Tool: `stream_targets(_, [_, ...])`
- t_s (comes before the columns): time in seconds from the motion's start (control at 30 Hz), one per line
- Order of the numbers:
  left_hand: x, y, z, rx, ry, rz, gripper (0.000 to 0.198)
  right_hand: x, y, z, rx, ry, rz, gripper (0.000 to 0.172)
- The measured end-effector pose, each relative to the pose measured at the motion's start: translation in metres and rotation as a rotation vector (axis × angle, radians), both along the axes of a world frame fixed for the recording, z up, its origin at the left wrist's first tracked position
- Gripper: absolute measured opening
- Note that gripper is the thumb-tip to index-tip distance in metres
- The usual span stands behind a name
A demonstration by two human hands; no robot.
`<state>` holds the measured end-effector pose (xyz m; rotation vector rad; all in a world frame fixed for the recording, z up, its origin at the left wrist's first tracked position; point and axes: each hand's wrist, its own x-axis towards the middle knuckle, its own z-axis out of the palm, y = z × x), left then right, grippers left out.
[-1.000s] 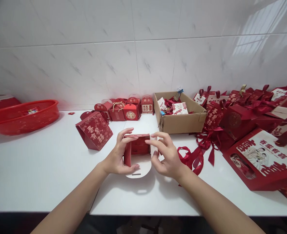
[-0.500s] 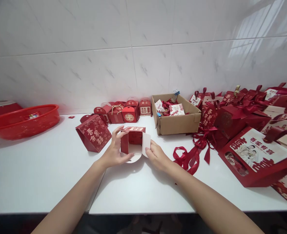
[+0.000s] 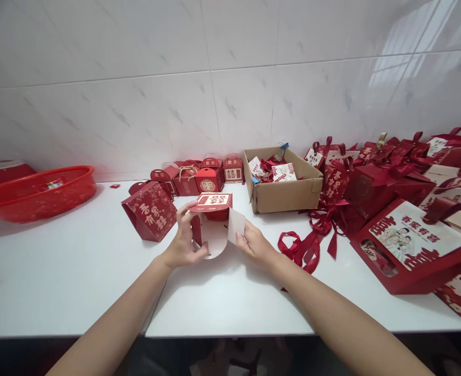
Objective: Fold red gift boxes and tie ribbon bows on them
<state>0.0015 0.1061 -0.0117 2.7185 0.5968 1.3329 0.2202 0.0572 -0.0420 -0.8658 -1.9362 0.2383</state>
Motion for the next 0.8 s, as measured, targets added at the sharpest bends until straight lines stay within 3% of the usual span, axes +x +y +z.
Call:
stream_targets(0.43, [0.003, 0.004, -0.008, 0.082, -0.052, 0.019, 0.092, -0.004, 0.000, 0.000, 0.095, -0.049, -0.071, 0.039])
stream_targets(0.8, [0.005, 0.008, -0.019, 0.044, 0.011, 0.067, 0.095, -0.007, 0.000, -0.005, 0.033, 0.002, -0.092, 0.036])
